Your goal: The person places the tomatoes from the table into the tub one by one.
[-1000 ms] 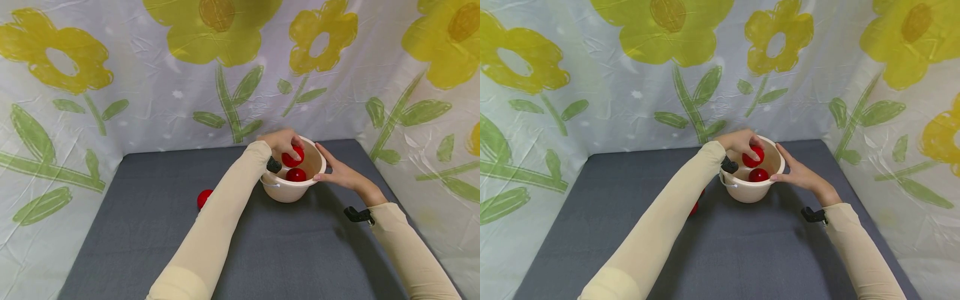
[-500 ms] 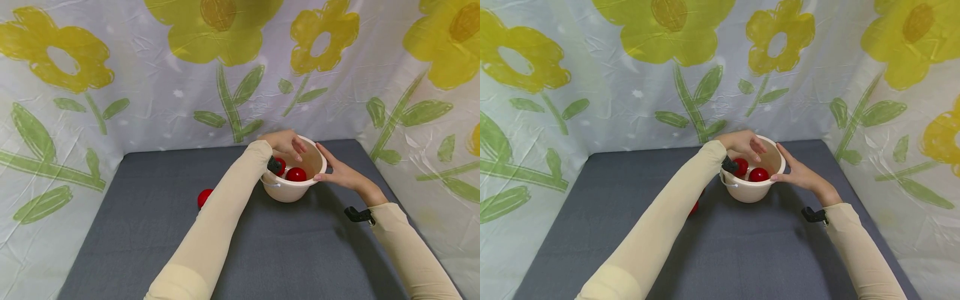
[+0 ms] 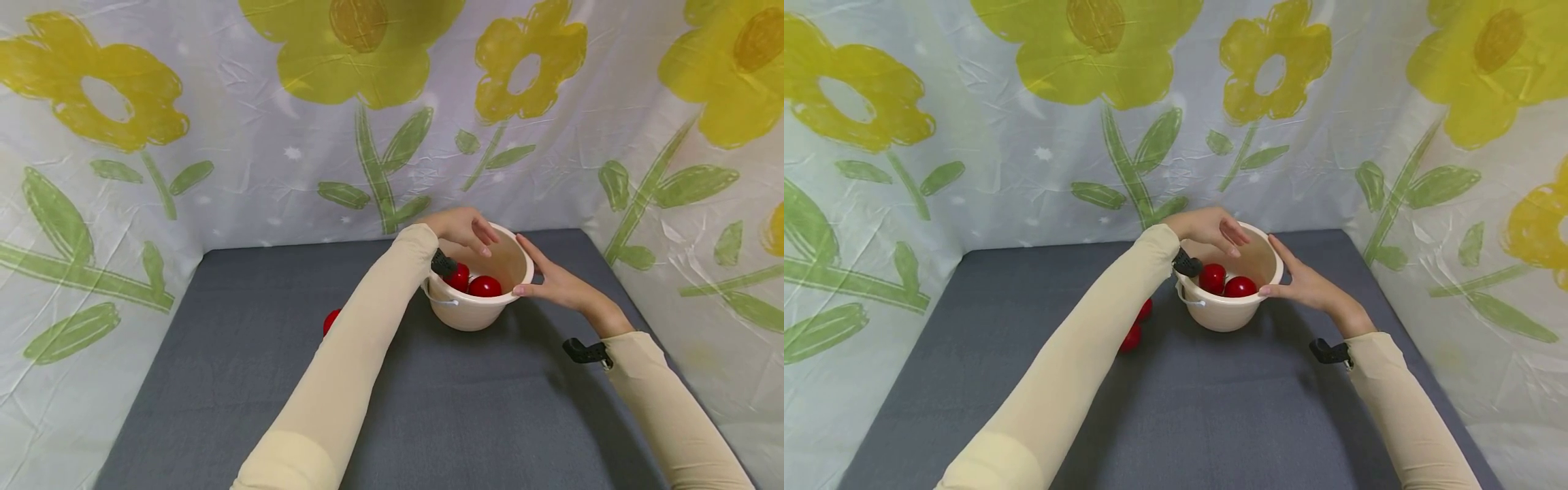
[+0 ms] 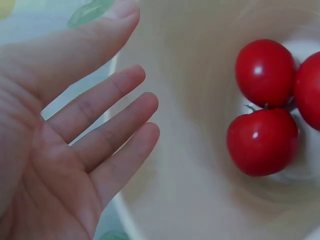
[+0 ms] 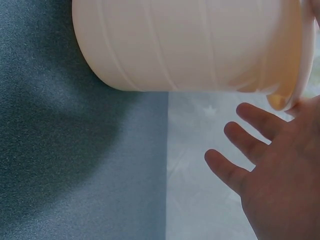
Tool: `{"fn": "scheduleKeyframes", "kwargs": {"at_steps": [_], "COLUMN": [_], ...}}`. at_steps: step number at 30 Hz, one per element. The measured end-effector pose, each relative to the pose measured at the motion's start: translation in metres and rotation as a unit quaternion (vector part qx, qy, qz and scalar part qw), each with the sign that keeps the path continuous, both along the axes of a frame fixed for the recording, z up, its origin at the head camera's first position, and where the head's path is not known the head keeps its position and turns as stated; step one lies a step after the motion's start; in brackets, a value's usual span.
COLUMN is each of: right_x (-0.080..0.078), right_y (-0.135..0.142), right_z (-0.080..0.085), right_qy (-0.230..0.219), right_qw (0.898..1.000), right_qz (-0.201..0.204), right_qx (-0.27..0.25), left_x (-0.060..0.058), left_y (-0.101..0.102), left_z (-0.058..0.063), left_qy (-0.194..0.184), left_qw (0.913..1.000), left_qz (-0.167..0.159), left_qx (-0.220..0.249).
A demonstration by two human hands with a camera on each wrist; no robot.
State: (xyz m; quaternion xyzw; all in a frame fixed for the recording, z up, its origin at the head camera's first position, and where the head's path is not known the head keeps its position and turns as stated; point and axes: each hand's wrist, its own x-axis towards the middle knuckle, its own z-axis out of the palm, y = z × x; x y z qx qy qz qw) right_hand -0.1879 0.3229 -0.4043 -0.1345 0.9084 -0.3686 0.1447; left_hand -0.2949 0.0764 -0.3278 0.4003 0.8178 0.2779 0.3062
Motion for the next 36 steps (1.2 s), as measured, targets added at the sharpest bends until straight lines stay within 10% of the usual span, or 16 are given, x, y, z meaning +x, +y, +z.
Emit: {"fn": "scheduleKeyframes", "kwargs": {"at_steps": [18, 26, 36], "right_x": [0.002, 0.002, 0.002], "right_y": [-0.001, -0.001, -0.001], "right_z": [0.001, 0.002, 0.001], "right_qy": [0.009, 0.012, 0.008], "right_qw": [1.000, 1.000, 1.000], "right_qz": [0.004, 0.004, 0.003], "right_qx": [-0.004, -0.008, -0.014], "left_x": [-0.015, 0.004, 0.044], "left_y": [-0.115, -0.161, -0.201], "left_z": [0.027, -0.006, -0.068], "left_qy": [0.032, 0.060, 0.114], "left_qw": [0.9868, 0.9777, 0.9791], "left_qz": [0.109, 0.167, 0.150], "left_qx": [0.115, 0.113, 0.076]}}
